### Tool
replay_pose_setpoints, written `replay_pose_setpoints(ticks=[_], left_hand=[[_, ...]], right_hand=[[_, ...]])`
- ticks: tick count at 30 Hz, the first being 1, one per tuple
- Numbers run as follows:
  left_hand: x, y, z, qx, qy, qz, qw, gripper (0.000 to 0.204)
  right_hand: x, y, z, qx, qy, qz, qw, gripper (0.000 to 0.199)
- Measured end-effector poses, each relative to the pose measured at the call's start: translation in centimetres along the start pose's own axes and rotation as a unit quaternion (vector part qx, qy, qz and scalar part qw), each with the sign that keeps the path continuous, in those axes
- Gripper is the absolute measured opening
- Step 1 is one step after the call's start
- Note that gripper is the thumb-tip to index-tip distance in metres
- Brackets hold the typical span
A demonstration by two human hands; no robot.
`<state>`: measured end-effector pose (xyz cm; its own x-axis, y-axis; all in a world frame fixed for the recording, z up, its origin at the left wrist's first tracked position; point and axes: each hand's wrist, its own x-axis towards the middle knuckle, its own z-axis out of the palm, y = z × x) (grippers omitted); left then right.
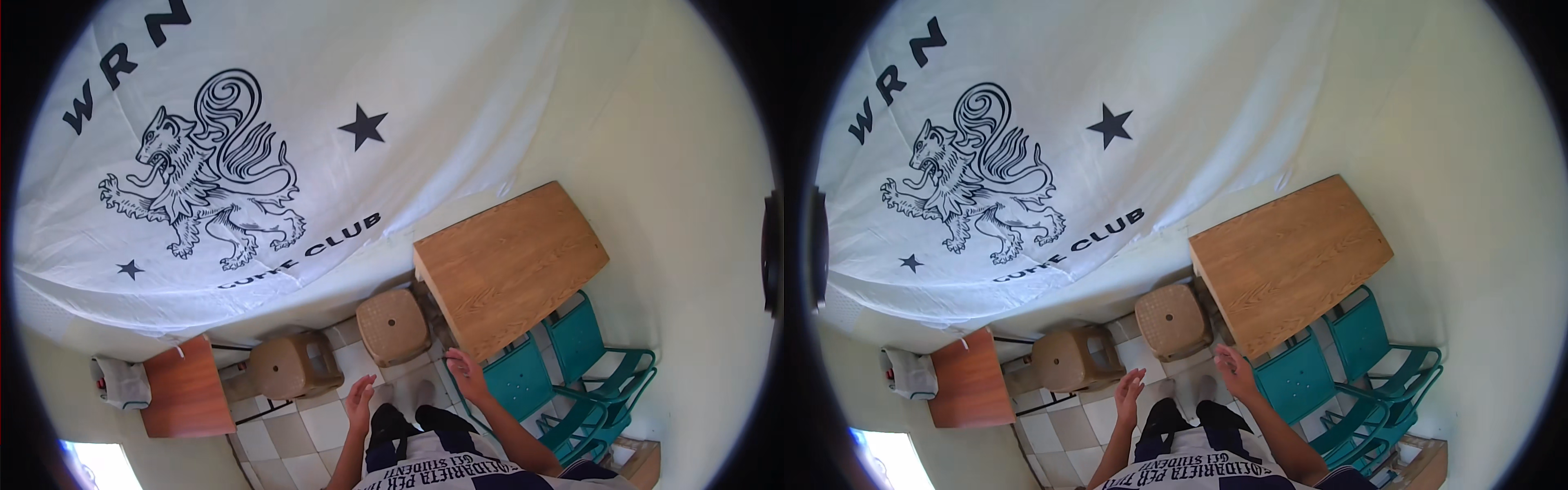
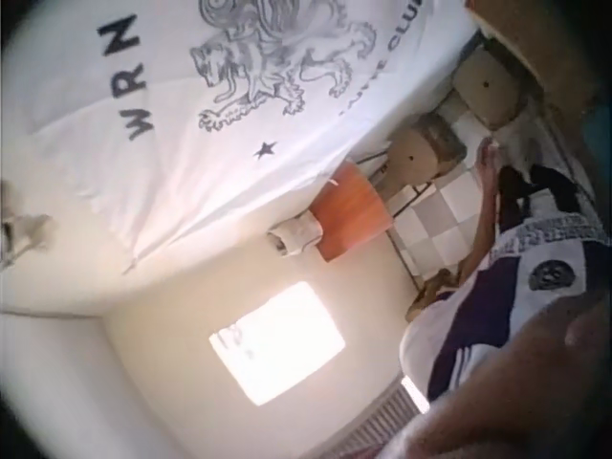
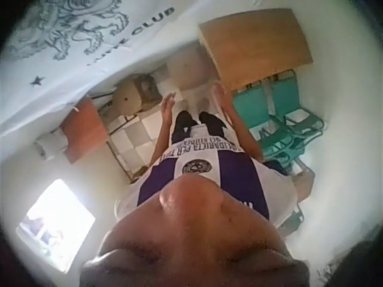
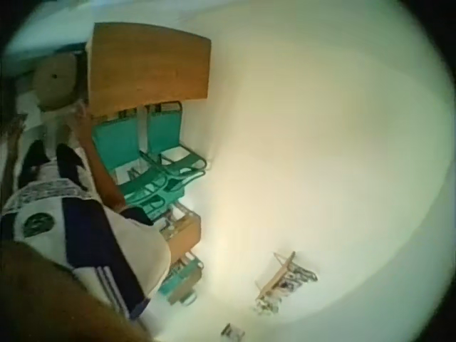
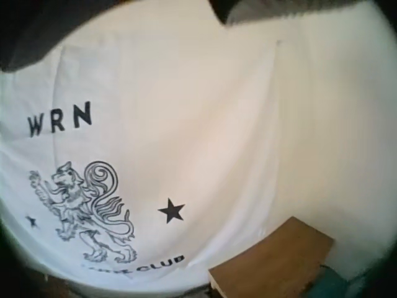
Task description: Moving and arranging plastic stools in a seating area.
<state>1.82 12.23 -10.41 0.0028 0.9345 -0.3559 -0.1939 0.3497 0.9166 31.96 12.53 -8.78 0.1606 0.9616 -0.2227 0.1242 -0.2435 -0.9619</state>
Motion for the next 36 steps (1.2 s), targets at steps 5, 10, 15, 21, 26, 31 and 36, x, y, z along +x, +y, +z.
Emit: replay_pose_setpoints(ticks=[5, 10, 15, 21, 26, 31, 36], left_hand=[[2.1, 2.7, 0.4, -0.039, -0.055, -0.016, 0.998, 0.040], [3.5, 4.7, -0.3, -0.016, -0.135, -0.014, 0.991, 0.039], [4.2, 6.0, -0.5, -0.019, -0.195, -0.036, 0.980, 0.038], [4.5, 8.4, 1.4, 0.032, -0.317, -0.016, 0.948, 0.034], [3.5, 9.4, 2.5, 0.013, -0.376, -0.023, 0.926, 0.033], [2.1, 9.9, 3.9, 0.034, -0.422, -0.055, 0.904, 0.041], [-0.3, 8.0, 6.4, 0.074, -0.496, -0.049, 0.864, 0.045]], right_hand=[[-1.6, -0.1, 0.1, 0.123, 0.116, -0.043, 0.985, 0.033], [-3.7, -1.6, 0.5, 0.130, 0.176, -0.049, 0.975, 0.034], [-8.0, -3.9, 2.0, 0.146, 0.248, -0.013, 0.958, 0.038], [-12.3, -4.3, 2.1, 0.115, 0.316, -0.043, 0.941, 0.041], [-17.0, -4.9, 2.3, 0.097, 0.418, -0.011, 0.903, 0.042], [-22.3, -4.3, 2.7, 0.134, 0.488, -0.007, 0.862, 0.042], [-29.0, -2.9, 2.9, 0.154, 0.558, -0.027, 0.815, 0.041]])
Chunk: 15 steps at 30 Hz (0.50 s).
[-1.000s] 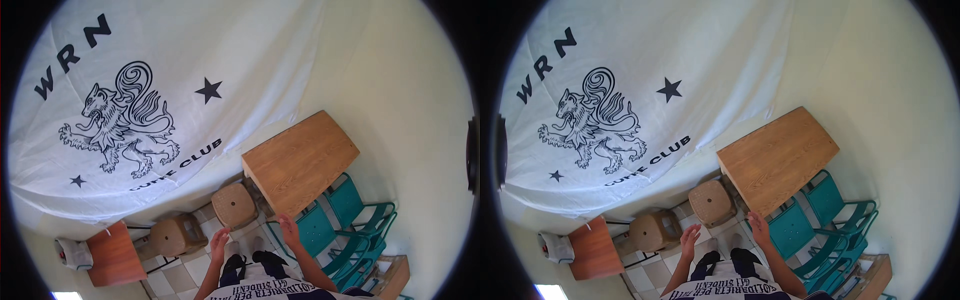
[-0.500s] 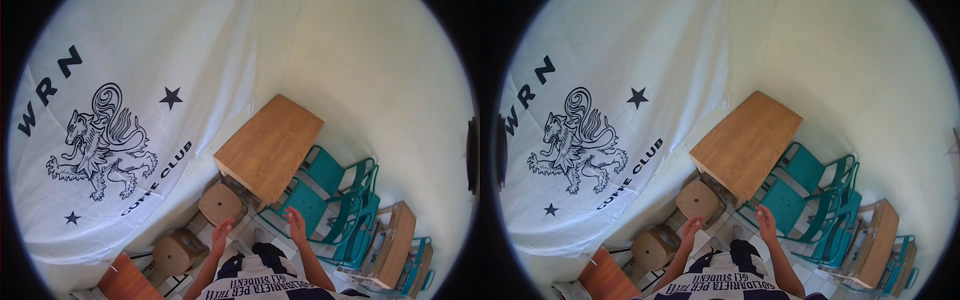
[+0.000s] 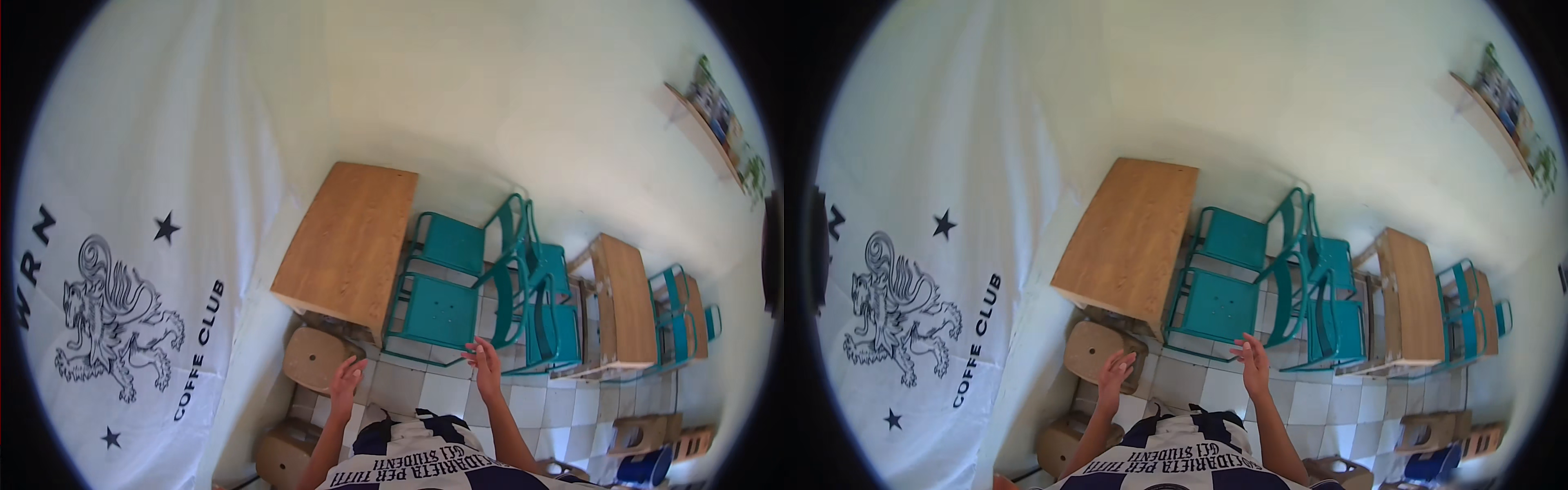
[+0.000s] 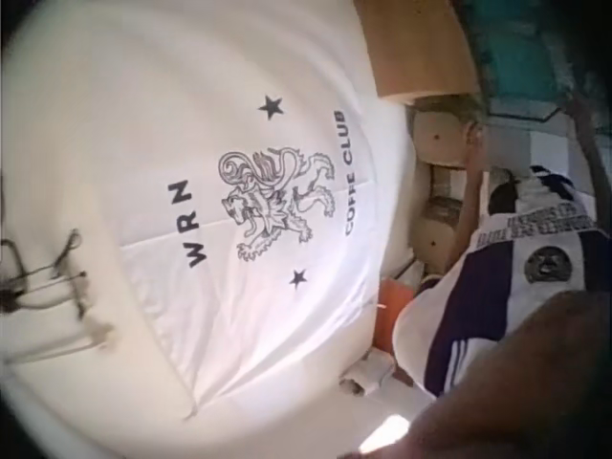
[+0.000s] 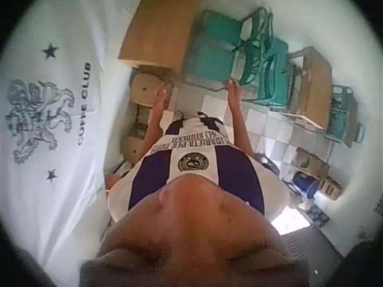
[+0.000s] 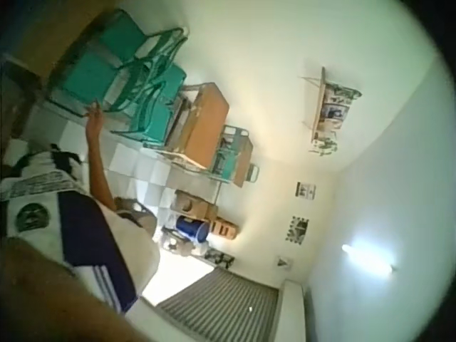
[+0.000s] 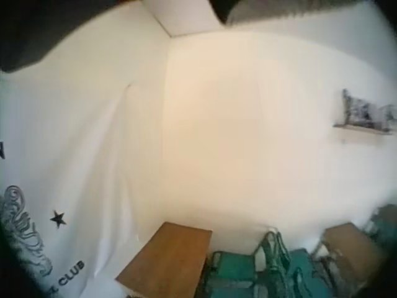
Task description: Moving and arranging plastic stools in a seating area.
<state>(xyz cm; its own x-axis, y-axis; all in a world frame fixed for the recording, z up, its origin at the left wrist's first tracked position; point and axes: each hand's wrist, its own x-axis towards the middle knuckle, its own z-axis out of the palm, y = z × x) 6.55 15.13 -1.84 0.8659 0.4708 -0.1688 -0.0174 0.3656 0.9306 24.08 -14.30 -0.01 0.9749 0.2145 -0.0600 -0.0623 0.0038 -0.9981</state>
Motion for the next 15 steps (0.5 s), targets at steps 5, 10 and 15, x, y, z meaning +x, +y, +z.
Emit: replay_pose_setpoints(ticks=[5, 10, 15], left_hand=[[0.7, -1.4, 6.4, -0.003, -0.063, -0.025, 0.998, 0.042], [1.0, -3.6, 14.1, 0.012, -0.129, -0.060, 0.990, 0.042], [0.1, -5.8, 22.4, 0.028, -0.245, -0.086, 0.965, 0.043]], right_hand=[[-2.6, -0.3, -7.5, 0.030, 0.091, 0.014, 0.995, 0.040], [-6.8, -0.5, -16.0, 0.039, 0.168, 0.018, 0.985, 0.040], [-11.8, 0.6, -23.0, 0.026, 0.240, 0.031, 0.970, 0.045]])
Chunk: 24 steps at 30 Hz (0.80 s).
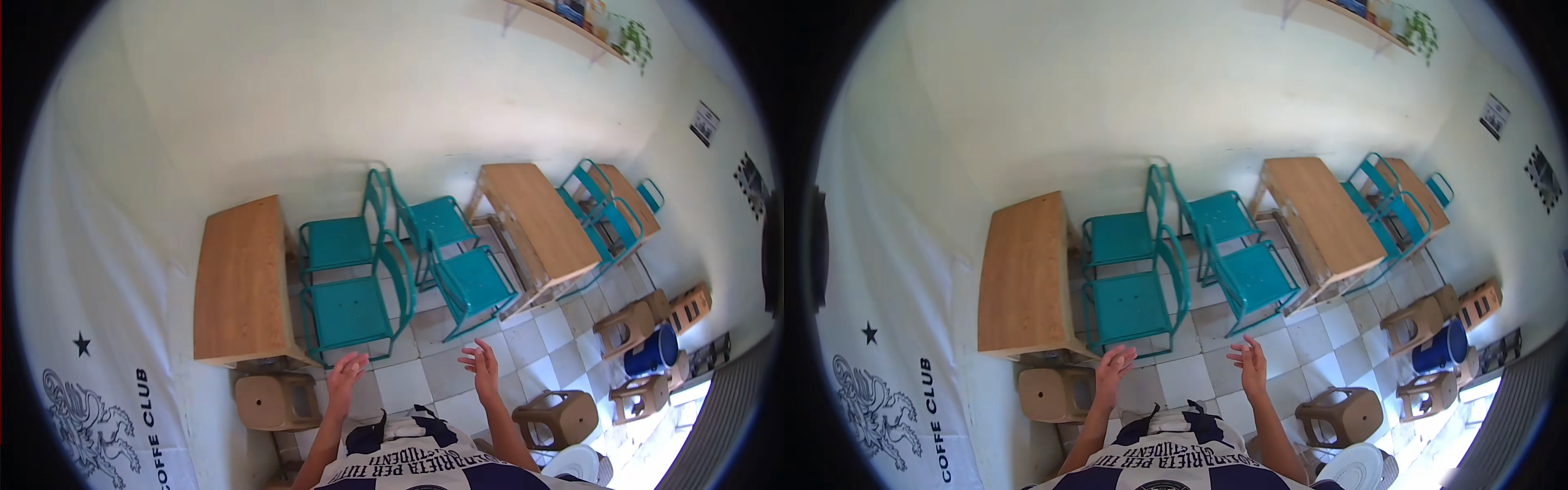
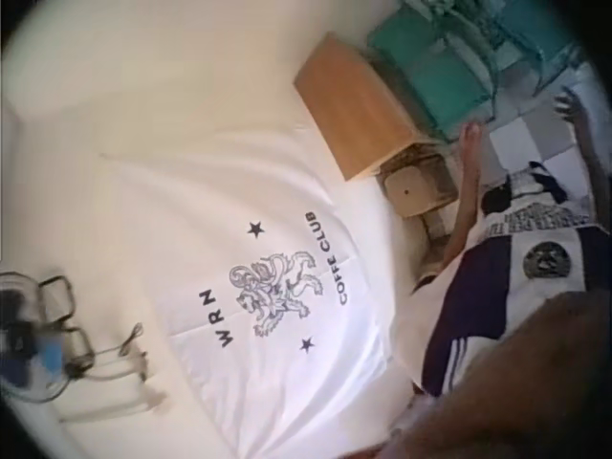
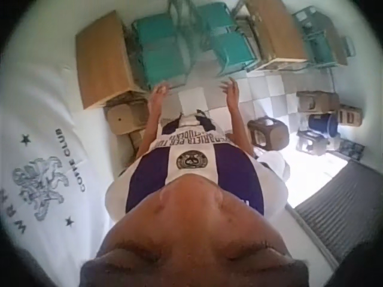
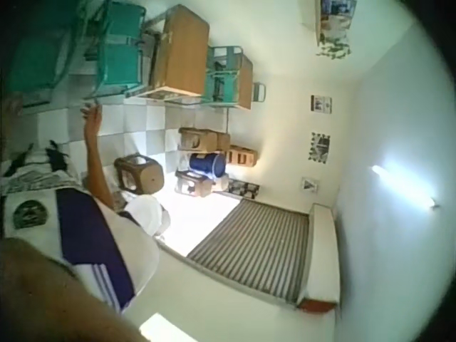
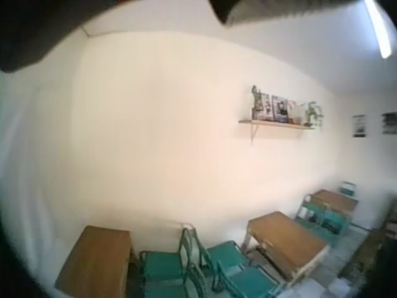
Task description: Moving and arranging plastic stools in a seating area.
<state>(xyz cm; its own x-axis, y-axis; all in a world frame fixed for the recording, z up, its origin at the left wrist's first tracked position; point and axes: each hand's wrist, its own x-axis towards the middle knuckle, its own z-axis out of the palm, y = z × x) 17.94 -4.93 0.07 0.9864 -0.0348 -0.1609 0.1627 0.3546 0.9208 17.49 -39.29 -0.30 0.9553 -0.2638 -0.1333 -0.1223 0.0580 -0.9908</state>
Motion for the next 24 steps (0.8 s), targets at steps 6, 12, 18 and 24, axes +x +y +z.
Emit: replay_pose_setpoints(ticks=[6, 12, 18, 24], left_hand=[[1.9, -2.4, 7.3, 0.017, -0.056, -0.046, 0.997, 0.044], [4.1, -4.9, 12.8, 0.036, -0.147, -0.079, 0.985, 0.044], [6.8, -6.7, 18.8, 0.054, -0.221, -0.118, 0.967, 0.045], [10.2, -8.4, 24.6, 0.060, -0.294, -0.154, 0.941, 0.045]], right_hand=[[-2.3, 0.2, -6.6, 0.022, 0.067, 0.031, 0.997, 0.048], [-4.8, 0.9, -11.4, 0.034, 0.142, 0.037, 0.989, 0.047], [-7.6, 3.0, -15.1, 0.074, 0.226, 0.065, 0.969, 0.045], [-7.8, 3.5, -17.5, 0.088, 0.290, 0.067, 0.951, 0.047]])
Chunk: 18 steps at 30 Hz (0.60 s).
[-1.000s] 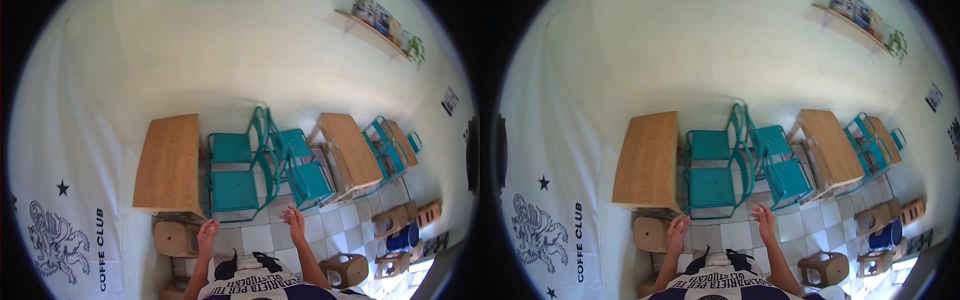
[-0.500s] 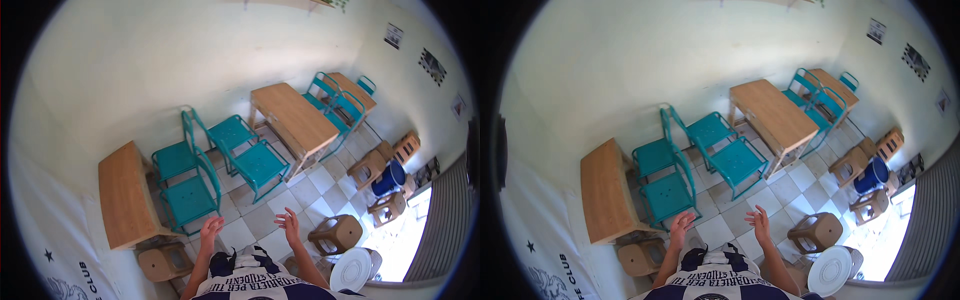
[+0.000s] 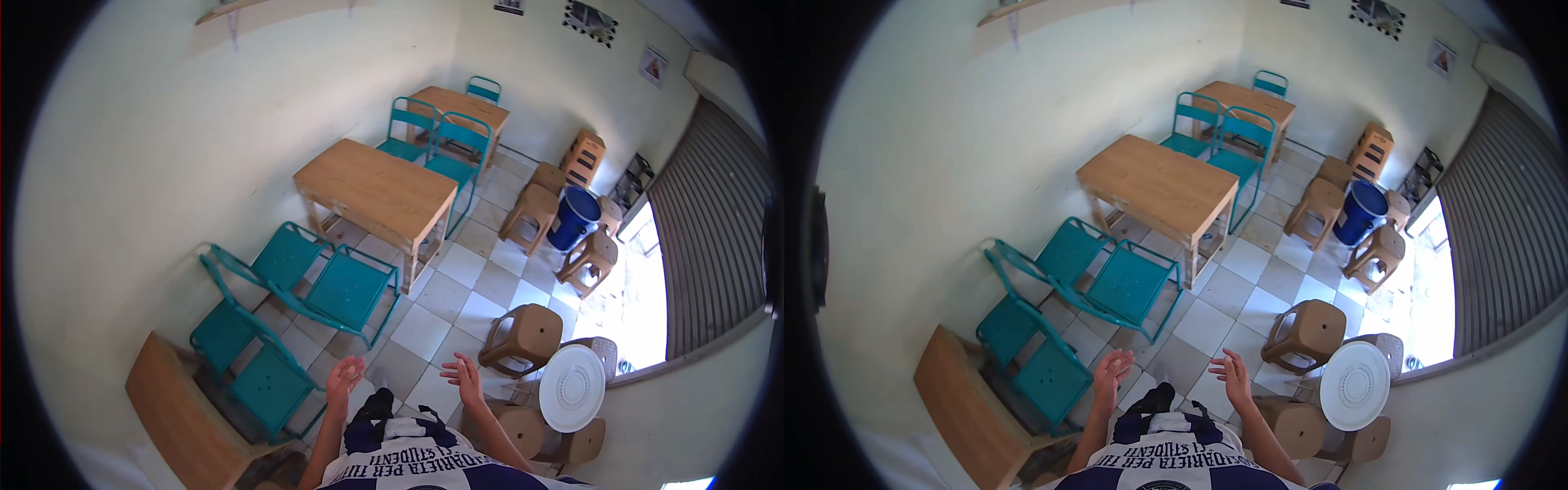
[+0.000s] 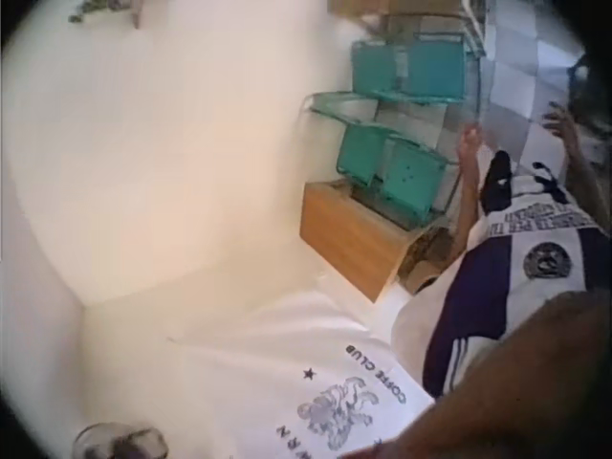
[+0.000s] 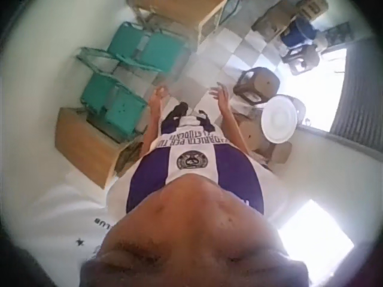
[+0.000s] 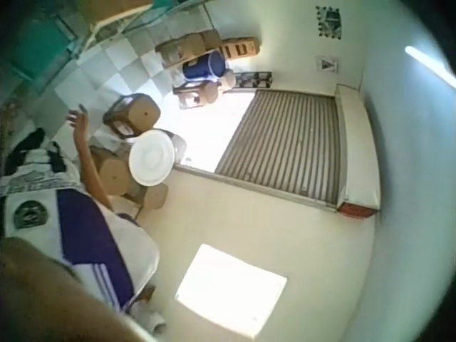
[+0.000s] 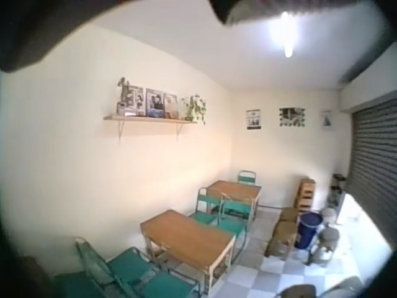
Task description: Moving and arranging plastic stools in a seating area.
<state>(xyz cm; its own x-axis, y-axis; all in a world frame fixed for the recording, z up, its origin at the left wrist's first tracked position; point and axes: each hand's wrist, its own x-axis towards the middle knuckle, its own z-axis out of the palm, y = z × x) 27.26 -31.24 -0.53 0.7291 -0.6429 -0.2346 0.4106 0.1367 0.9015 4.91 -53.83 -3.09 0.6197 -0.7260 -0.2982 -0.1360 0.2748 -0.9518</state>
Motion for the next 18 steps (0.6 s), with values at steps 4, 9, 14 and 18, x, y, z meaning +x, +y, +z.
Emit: replay_pose_setpoints(ticks=[4, 9, 14, 18], left_hand=[[4.5, 0.2, 0.6, 0.002, -0.034, -0.009, 0.999, 0.044], [10.5, 1.3, 1.4, 0.017, -0.059, -0.018, 0.998, 0.044], [16.1, 3.7, 3.1, -0.002, -0.101, -0.004, 0.995, 0.043], [19.8, 3.8, 3.4, 0.014, -0.117, -0.027, 0.993, 0.043]], right_hand=[[2.4, -1.0, 0.4, 0.009, 0.033, -0.015, 0.999, 0.046], [5.7, -3.6, 2.2, 0.026, 0.060, -0.017, 0.998, 0.045], [9.8, -6.7, 3.4, 0.003, 0.072, -0.048, 0.996, 0.043], [12.1, -7.8, 3.5, 0.021, 0.112, -0.065, 0.991, 0.042]])
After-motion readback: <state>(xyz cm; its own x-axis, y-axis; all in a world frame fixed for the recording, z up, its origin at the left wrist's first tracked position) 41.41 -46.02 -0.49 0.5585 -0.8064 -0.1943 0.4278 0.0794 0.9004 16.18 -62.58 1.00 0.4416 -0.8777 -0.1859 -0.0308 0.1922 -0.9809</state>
